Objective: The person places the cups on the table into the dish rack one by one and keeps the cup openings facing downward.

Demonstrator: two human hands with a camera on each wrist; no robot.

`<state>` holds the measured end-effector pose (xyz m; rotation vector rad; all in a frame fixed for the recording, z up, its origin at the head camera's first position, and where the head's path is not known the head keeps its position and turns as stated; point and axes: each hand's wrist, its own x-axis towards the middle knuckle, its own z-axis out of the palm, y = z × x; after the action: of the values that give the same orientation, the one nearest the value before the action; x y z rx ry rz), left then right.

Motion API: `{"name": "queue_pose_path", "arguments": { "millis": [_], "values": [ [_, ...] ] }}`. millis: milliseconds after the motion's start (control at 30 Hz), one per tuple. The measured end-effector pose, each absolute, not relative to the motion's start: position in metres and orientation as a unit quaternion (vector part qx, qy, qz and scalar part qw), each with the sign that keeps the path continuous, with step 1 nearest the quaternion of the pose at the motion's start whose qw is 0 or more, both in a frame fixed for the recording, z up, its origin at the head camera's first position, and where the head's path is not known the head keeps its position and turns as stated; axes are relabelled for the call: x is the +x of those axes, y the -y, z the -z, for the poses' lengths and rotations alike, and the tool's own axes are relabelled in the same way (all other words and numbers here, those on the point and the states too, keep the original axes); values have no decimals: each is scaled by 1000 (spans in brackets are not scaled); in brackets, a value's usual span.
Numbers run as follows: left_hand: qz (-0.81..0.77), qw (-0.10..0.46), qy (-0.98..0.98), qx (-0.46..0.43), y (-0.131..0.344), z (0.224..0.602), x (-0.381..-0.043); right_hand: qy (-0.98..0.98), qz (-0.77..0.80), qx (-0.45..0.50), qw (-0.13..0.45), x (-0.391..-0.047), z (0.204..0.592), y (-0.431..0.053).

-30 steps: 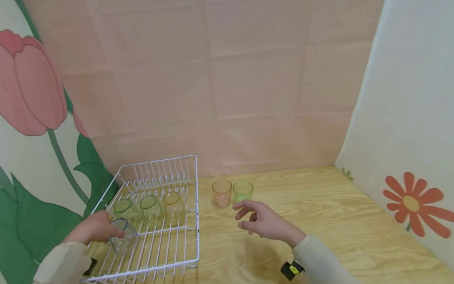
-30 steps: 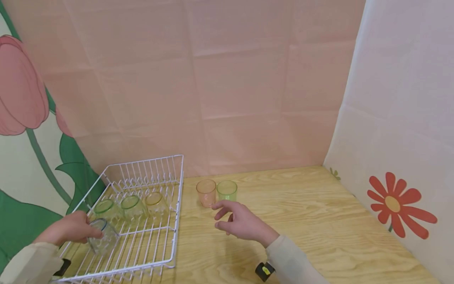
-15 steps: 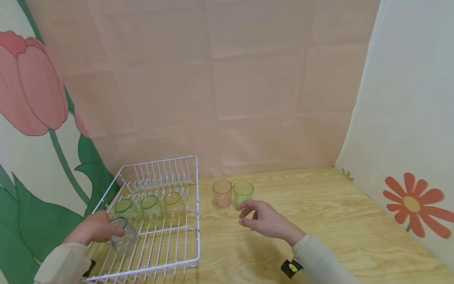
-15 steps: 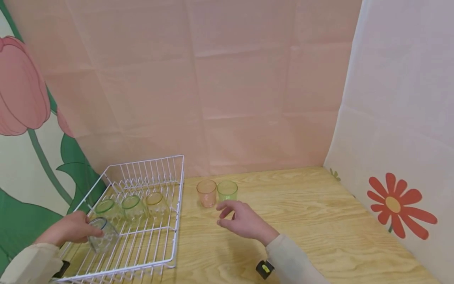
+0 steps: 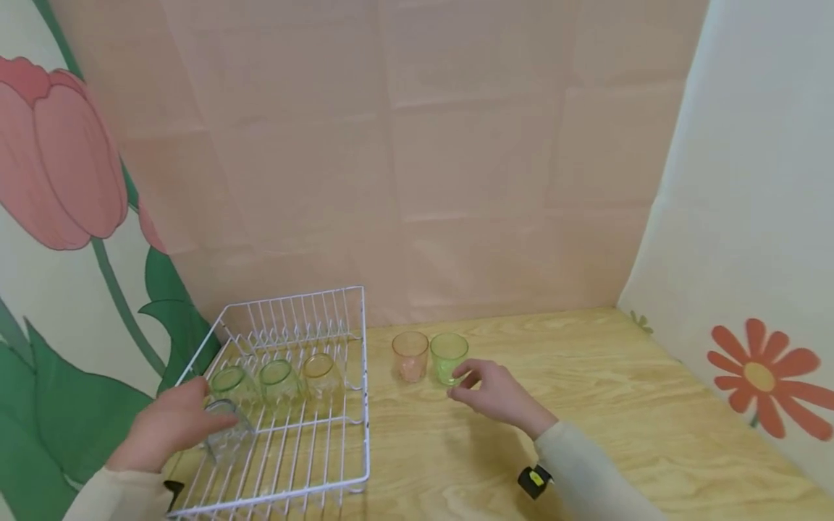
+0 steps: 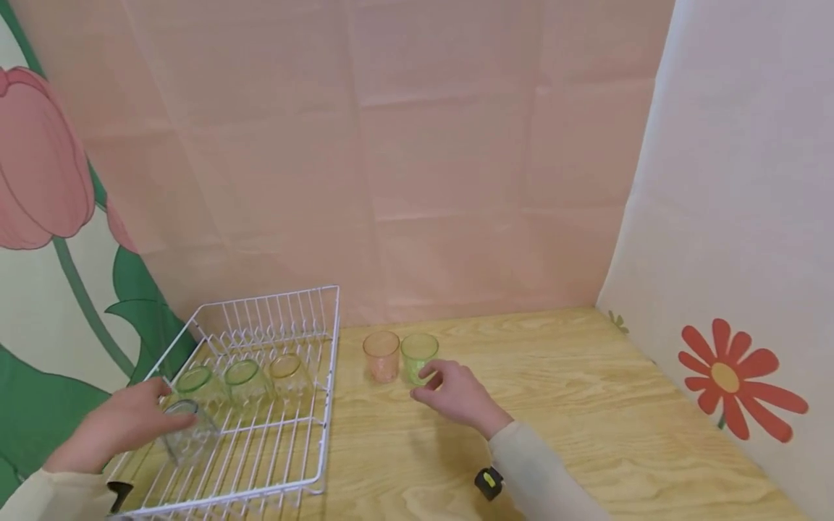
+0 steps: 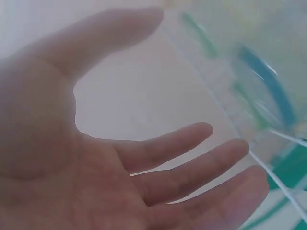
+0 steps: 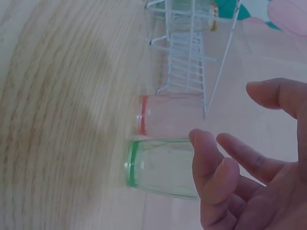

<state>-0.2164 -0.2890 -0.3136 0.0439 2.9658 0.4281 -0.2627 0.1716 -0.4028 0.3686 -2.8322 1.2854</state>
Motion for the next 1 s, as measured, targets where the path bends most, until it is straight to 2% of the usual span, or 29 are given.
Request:
{"name": "queue_pose_path", "arguments": {
  "millis": [233, 333, 667, 1000],
  "values": [
    [-155, -39, -985, 58, 232, 311, -200, 912, -402, 77, 25, -272, 404, -170],
    [-169, -65, -981, 65, 205, 313, -192, 915, -396, 69, 36, -277, 404, -168],
    [-184, -96, -973, 102, 145, 323, -178, 919, -387, 39, 69, -299, 406, -168],
    [-205, -104, -965, 129, 124, 330, -172, 926, -373, -5, 59, -324, 414, -172]
  ]
}}
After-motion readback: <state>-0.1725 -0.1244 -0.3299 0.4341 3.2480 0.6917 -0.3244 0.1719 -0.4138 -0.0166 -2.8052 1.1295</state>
